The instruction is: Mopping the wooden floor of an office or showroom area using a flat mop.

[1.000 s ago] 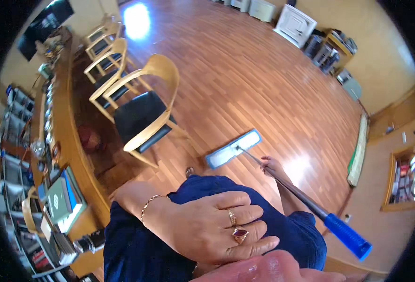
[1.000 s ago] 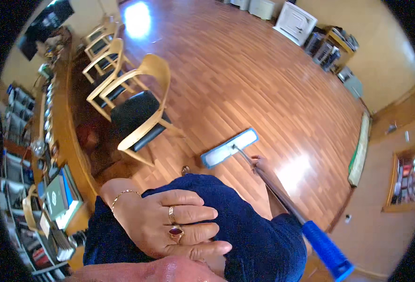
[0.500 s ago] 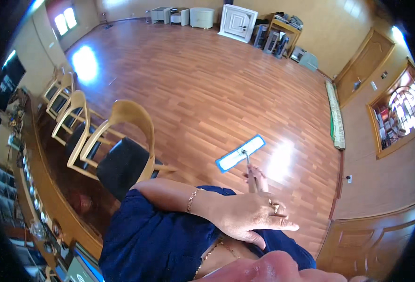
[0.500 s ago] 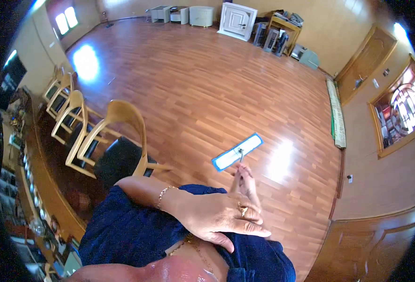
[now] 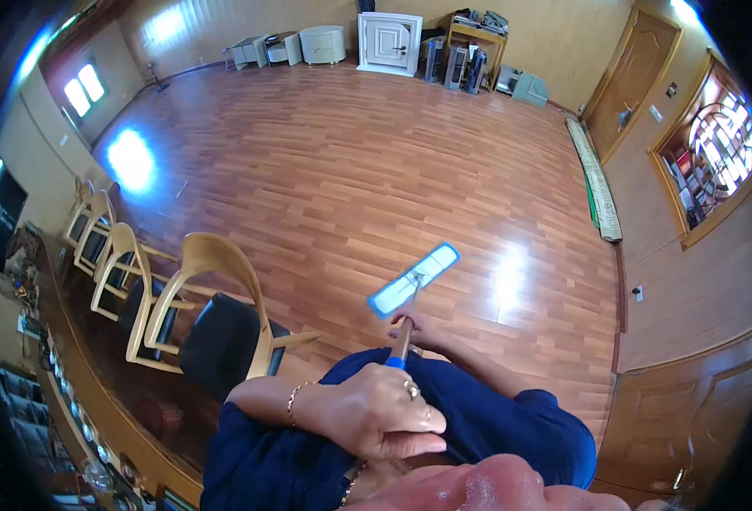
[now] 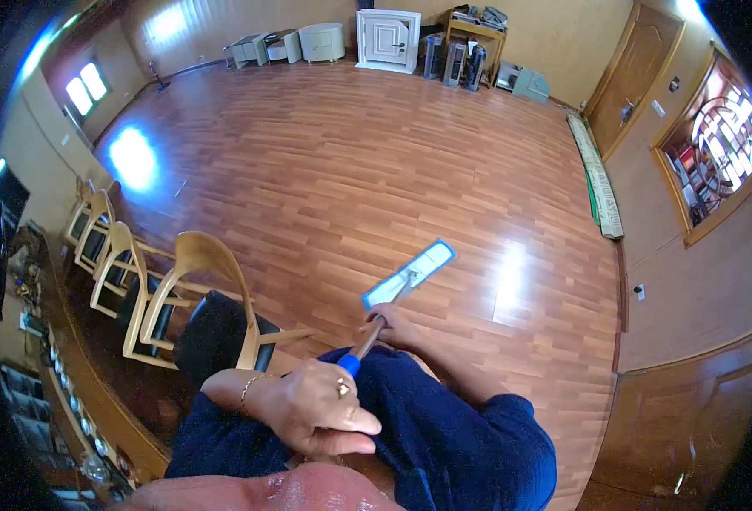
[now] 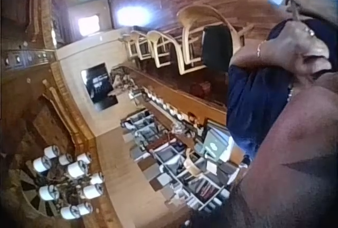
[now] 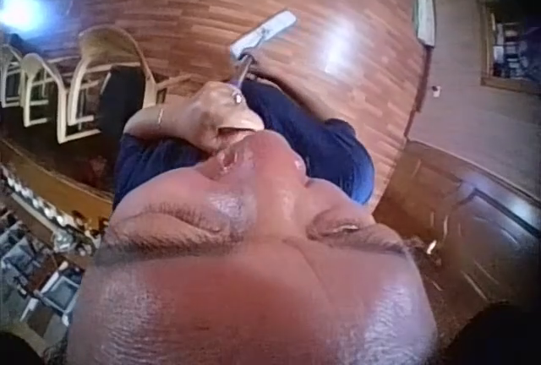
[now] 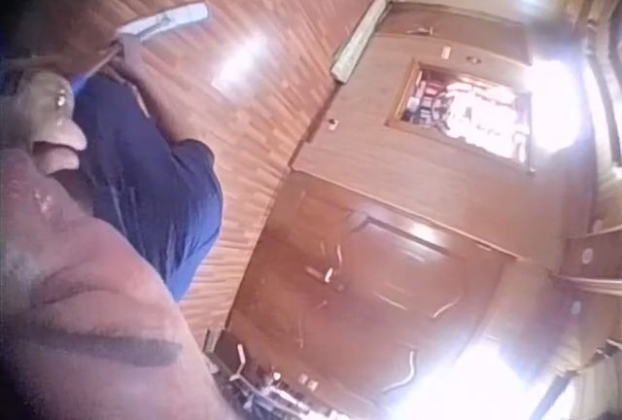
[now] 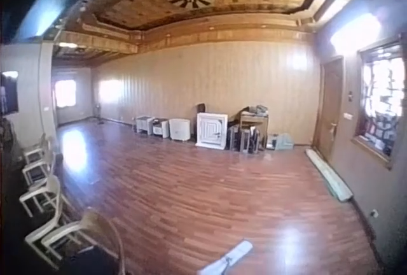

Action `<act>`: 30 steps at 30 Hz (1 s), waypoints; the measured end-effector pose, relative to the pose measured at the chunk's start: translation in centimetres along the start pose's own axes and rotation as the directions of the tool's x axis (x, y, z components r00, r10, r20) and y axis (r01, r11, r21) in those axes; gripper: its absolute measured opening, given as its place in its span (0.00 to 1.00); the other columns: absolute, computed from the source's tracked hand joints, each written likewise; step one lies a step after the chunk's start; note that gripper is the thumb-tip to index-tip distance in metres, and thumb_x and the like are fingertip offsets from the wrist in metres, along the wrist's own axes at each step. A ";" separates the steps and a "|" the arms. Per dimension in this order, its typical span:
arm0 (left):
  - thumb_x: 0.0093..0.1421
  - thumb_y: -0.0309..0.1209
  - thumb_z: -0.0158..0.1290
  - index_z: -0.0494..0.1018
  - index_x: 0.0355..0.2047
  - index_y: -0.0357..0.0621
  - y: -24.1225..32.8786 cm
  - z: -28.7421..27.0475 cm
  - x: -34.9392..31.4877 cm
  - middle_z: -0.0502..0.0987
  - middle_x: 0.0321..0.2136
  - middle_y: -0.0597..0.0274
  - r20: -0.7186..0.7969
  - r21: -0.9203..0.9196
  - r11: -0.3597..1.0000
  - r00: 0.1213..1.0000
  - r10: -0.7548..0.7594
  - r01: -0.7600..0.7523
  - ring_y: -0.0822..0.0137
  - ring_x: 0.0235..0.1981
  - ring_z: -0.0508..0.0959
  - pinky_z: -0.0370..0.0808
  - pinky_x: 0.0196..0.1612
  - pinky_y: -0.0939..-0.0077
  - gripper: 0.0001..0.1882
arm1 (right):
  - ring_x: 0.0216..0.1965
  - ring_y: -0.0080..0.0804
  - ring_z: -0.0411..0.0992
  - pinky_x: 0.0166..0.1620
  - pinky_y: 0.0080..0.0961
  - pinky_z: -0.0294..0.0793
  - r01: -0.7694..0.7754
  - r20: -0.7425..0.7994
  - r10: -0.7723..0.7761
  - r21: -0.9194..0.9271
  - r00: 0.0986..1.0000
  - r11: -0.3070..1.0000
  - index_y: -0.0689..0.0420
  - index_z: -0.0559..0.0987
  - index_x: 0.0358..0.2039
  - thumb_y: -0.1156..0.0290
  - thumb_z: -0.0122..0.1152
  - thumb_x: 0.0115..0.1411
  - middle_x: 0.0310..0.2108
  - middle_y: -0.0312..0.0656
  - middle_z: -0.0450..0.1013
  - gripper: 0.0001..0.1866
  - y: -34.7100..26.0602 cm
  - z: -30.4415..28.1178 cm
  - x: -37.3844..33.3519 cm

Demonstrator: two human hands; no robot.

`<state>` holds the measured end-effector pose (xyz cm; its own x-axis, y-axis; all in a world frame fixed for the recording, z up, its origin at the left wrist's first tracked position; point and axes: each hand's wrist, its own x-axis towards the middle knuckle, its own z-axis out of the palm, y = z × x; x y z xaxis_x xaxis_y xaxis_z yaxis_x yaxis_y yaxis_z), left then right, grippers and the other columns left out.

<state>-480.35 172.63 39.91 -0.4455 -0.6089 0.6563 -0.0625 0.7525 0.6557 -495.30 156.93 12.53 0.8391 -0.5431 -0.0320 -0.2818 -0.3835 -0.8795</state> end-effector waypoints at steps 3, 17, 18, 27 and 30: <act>0.54 0.34 0.63 0.77 0.31 0.41 0.1 -0.1 1.8 0.66 0.11 0.66 -0.010 0.011 1.000 1.000 0.007 -0.007 0.65 0.11 0.68 0.61 0.17 0.70 0.10 | 0.30 0.29 0.69 0.35 0.30 0.69 0.077 0.164 -0.087 0.066 0.983 0.995 0.54 0.75 0.35 0.58 0.68 0.55 0.25 0.38 0.70 0.16 0.5 0.4 3.4; 0.52 0.34 0.64 0.78 0.30 0.44 -12.1 -1.1 9.0 0.80 0.28 0.60 -0.032 0.307 0.857 0.905 -0.425 0.413 0.57 0.28 0.78 0.73 0.31 0.67 0.10 | 0.38 0.44 0.76 0.39 0.40 0.74 0.181 0.317 -0.114 -0.190 0.942 0.965 0.50 0.79 0.32 0.54 0.62 0.54 0.33 0.44 0.78 0.14 5.4 -2.8 18.6; 0.51 0.34 0.64 0.78 0.29 0.44 -12.4 -1.1 9.4 0.80 0.28 0.60 -0.039 0.284 0.859 0.900 -0.434 0.426 0.57 0.28 0.78 0.73 0.31 0.67 0.09 | 0.38 0.45 0.76 0.39 0.41 0.74 0.160 0.301 -0.087 -0.227 0.950 0.961 0.50 0.79 0.32 0.53 0.61 0.54 0.33 0.44 0.78 0.14 5.5 -3.3 18.3; 0.53 0.36 0.63 0.76 0.27 0.47 -16.5 -8.5 13.7 0.74 0.19 0.65 0.182 0.057 0.957 0.940 -0.289 0.283 0.62 0.21 0.75 0.68 0.26 0.69 0.08 | 0.34 0.46 0.75 0.35 0.42 0.74 0.243 0.060 -0.236 -0.336 0.970 0.910 0.51 0.78 0.27 0.52 0.61 0.54 0.29 0.43 0.76 0.15 7.5 -12.8 20.4; 0.54 0.35 0.62 0.76 0.29 0.47 -20.0 -10.5 14.4 0.75 0.20 0.65 0.233 -0.046 0.973 0.949 -0.211 0.228 0.62 0.21 0.75 0.68 0.26 0.68 0.08 | 0.33 0.45 0.75 0.34 0.41 0.73 0.210 -0.007 -0.228 -0.360 0.974 0.909 0.51 0.78 0.26 0.51 0.61 0.55 0.27 0.42 0.75 0.16 9.8 -15.2 21.4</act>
<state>-476.09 146.21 40.21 -0.6180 -0.6784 0.3974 -0.1215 0.5818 0.8042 -487.15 130.18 10.46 0.8780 -0.4466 0.1723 -0.2475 -0.7316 -0.6353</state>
